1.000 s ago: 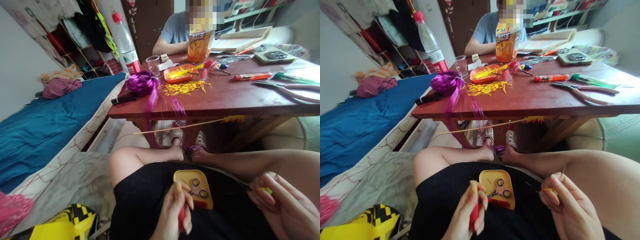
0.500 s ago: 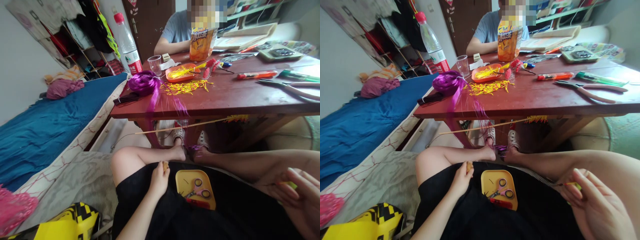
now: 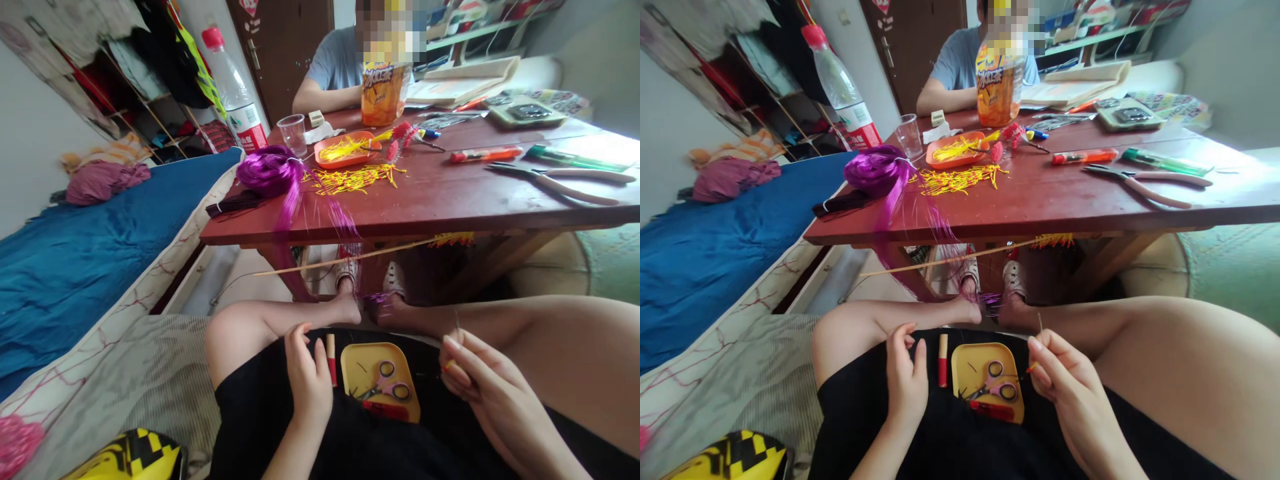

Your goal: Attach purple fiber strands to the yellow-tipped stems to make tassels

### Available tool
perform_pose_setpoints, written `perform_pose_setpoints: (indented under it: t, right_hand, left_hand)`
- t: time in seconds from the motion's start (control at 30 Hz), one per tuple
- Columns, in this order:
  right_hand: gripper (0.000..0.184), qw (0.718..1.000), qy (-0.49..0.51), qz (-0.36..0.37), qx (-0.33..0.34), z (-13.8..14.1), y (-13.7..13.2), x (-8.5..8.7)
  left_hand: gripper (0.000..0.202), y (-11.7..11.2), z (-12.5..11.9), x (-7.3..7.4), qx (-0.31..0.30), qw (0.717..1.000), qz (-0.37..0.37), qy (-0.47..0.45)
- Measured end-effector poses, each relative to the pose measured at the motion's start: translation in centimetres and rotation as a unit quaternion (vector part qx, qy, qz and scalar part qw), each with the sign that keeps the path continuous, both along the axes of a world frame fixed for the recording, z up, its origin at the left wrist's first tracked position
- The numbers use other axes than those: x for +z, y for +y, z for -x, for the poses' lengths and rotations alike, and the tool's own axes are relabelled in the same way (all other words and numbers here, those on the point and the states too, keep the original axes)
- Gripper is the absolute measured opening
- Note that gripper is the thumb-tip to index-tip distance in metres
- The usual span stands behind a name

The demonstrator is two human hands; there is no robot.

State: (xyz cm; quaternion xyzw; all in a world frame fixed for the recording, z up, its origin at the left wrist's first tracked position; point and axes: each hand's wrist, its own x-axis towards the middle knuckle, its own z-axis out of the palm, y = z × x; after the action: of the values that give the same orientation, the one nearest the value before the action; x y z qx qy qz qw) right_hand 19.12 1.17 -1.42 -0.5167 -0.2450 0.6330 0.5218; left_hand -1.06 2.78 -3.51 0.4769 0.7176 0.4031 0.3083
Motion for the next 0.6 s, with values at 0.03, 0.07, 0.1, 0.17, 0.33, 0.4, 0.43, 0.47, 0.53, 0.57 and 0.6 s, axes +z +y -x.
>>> perform_pose_setpoints:
  t: [0.03,0.07,0.1,0.17,0.33,0.4,0.43,0.47,0.53,0.57,0.6]
  right_hand:
    - [0.037,1.0,0.003,0.001,0.003,0.4,0.0,-0.1]
    - [0.037,1.0,0.007,0.004,0.004,0.7,0.1,-0.1]
    - [0.038,1.0,0.012,0.006,0.006,1.1,0.1,-0.1]
    - [0.038,1.0,0.022,0.01,0.015,1.8,0.2,0.0]
    - [0.037,0.995,-0.008,-0.017,0.095,2.2,-0.1,0.2]
    - [0.031,0.974,-0.116,-0.062,0.184,1.8,-0.2,-0.5]
    - [0.027,0.947,-0.2,-0.084,0.239,1.7,-0.2,-1.0]
    - [0.023,0.909,-0.284,-0.101,0.289,1.8,-0.2,-1.7]
    - [0.018,0.83,-0.41,-0.113,0.361,2.4,-0.1,-3.4]
    - [0.017,0.804,-0.443,-0.11,0.381,3.0,0.0,-4.2]
    - [0.019,0.788,-0.462,-0.107,0.393,3.7,0.0,-5.0]
  left_hand:
    - [0.023,-0.6,-0.6,1.2,-0.02,1.0,-0.023,-0.006]
    - [0.019,-1.1,-1.4,2.2,-0.103,0.994,-0.039,-0.03]
    - [0.017,-1.6,-2.2,2.9,-0.193,0.979,-0.021,-0.056]
    - [0.017,-2.2,-3.8,3.7,-0.314,0.938,0.065,-0.135]
    - [0.025,-1.7,-4.4,3.2,-0.239,0.9,0.145,-0.334]
    - [0.028,-1.1,-3.2,3.3,-0.161,0.897,0.133,-0.389]
    - [0.028,-0.8,-2.5,3.4,-0.122,0.894,0.122,-0.413]
    - [0.026,-0.5,-1.7,3.6,-0.087,0.891,0.105,-0.434]
    - [0.021,0.0,-0.3,4.1,-0.046,0.89,0.065,-0.449]
    - [0.019,0.1,0.2,4.2,-0.04,0.891,0.049,-0.449]
    - [0.018,0.2,0.5,4.4,-0.043,0.891,0.04,-0.451]
